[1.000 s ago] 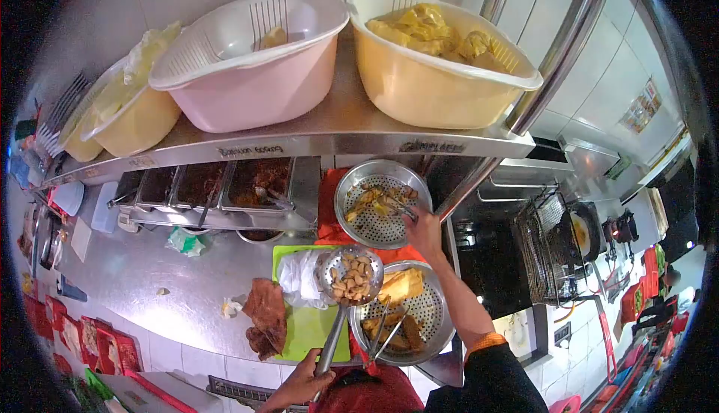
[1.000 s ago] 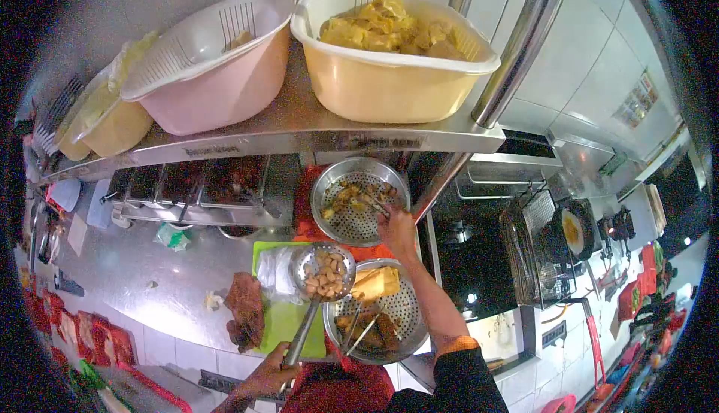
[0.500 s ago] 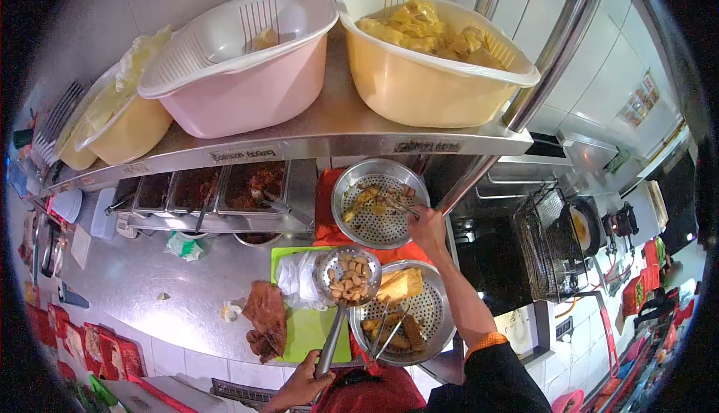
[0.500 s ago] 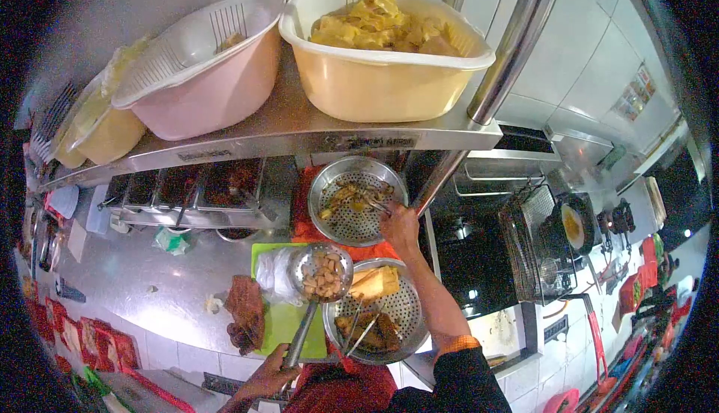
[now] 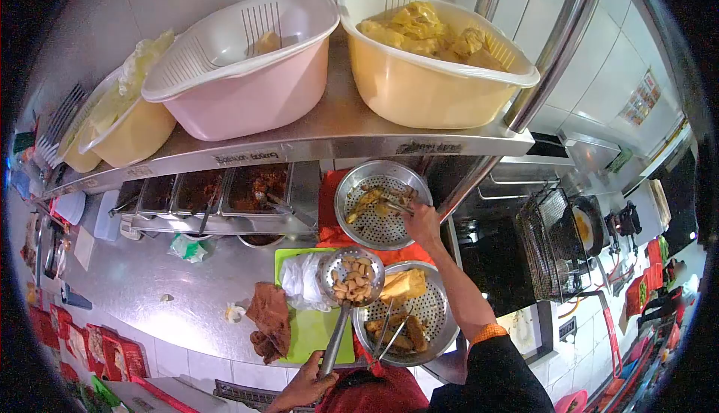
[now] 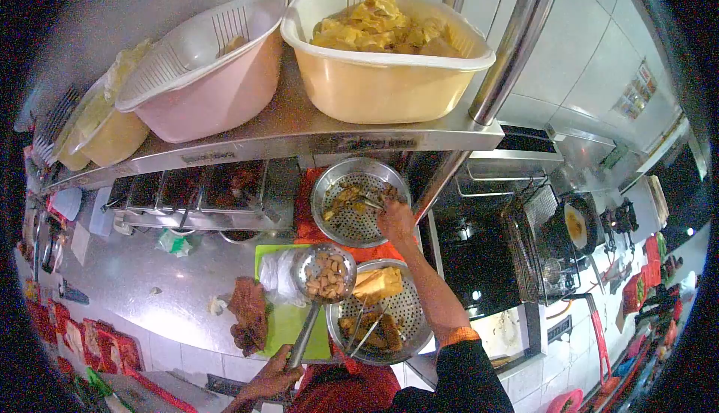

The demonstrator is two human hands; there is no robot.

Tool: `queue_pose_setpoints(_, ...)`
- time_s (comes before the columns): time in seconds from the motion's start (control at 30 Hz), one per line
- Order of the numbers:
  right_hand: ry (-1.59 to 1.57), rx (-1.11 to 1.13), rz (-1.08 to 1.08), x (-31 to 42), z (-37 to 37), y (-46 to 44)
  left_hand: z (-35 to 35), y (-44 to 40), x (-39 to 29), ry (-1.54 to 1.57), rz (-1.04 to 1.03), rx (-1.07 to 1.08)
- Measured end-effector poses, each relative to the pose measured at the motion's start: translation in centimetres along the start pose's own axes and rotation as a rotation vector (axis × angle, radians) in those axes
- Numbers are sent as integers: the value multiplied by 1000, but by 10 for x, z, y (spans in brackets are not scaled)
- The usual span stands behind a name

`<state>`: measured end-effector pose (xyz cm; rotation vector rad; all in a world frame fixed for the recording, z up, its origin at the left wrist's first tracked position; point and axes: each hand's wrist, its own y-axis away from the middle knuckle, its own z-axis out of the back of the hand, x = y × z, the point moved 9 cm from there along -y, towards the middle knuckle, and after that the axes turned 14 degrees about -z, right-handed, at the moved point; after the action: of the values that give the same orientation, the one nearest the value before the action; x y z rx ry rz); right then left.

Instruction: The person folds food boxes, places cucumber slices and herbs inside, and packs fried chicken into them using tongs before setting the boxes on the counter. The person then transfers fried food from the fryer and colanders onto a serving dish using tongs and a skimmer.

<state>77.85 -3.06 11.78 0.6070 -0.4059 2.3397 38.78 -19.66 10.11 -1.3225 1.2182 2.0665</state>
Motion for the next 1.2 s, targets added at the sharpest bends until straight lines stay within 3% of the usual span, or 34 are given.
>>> queue_pose_setpoints(0.1, 12, -10, -26, -3, 5, 0, -1, -2, -3, -1, -133, -23)
queue_pose_setpoints(0.33, 187, -122, 18, -14, -10, -20, 3, -1, -11, -33, -122, -24)
queue_pose_setpoints(0.43, 102, -70, 102, 5, 3, -11, 1, 4, -20, 97, -71, -29)
queue_pose_setpoints(0.5, -12, 20, 39, 13, 3, -15, 1, 3, -16, 168, -135, -69)
queue_pose_setpoints(0.6, 57, -33, 46, 30, -3, -18, -2, -1, 6, 170, -136, -52)
queue_pose_setpoints(0.83, 145, 97, 22, 34, -42, -33, 2, -3, 9, -48, -210, -54)
queue_pose_setpoints(0.9, -184, 83, 149, 29, -41, -34, 1, -3, 9, 8, -199, -41)
queue_pose_setpoints(0.93, -179, 85, 150, 18, -46, -40, 1, -3, 7, 13, -200, -40)
queue_pose_setpoints(1.0, 6, -214, 261, 14, -26, -41, 4, 0, 1, -16, -157, -56)
queue_pose_setpoints(1.03, 13, -209, 261, 3, -26, -37, 4, 0, -1, -9, -156, -54)
queue_pose_setpoints(1.1, -21, -146, 92, 5, 14, -18, 8, 0, -9, -71, -231, -80)
queue_pose_setpoints(1.2, 55, -58, 11, -11, 5, -4, 5, -2, -4, -10, -224, -61)
